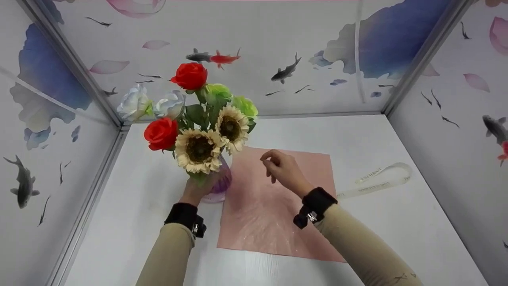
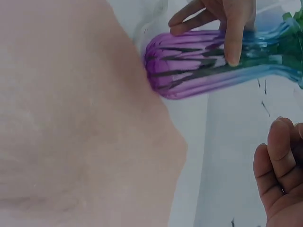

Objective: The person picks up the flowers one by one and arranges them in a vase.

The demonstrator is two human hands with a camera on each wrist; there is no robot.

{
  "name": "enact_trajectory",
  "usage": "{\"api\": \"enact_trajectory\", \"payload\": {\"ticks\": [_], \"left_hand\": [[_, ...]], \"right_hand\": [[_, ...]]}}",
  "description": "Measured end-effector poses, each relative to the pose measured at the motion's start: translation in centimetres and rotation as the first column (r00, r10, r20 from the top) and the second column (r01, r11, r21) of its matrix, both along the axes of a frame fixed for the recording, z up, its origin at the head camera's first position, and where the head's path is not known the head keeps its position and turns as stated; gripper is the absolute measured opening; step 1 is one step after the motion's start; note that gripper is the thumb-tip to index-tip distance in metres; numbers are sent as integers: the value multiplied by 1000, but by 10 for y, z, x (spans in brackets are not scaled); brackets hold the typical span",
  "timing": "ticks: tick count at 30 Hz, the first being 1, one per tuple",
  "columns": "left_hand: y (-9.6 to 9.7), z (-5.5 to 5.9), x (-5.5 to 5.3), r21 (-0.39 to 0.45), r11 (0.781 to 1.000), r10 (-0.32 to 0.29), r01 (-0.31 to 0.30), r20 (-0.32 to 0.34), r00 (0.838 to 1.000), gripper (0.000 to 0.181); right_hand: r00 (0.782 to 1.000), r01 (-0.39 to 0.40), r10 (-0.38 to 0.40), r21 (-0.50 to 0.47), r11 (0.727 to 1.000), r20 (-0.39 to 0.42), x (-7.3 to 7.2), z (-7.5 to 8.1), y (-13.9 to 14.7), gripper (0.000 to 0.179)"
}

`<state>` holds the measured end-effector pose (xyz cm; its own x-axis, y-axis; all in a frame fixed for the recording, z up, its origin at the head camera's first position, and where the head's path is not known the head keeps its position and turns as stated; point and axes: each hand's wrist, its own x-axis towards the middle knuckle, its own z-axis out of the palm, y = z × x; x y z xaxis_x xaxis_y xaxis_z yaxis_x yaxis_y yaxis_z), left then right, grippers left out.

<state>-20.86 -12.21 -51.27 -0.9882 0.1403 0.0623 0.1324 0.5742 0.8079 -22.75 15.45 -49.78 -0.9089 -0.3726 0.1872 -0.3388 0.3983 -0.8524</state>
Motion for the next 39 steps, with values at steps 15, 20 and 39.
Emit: {"api": "enact_trajectory", "payload": {"ticks": [15,20,39], "left_hand": [[-23,-14,-11,-42,946,322,-321,220,921,90],[-27,-12,-9,-37,934,355,-354,191,915,93],[-38,8,15,-481,849,289,-221,72,955,100]], "right_hand": [[975,219,-220,53,974,28,-11,-18,73,19],[964,263,-264,114,958,-2,-12,-17,90,20],[916,372,-272,370,851,-296,-6,-20,134,46]]}}
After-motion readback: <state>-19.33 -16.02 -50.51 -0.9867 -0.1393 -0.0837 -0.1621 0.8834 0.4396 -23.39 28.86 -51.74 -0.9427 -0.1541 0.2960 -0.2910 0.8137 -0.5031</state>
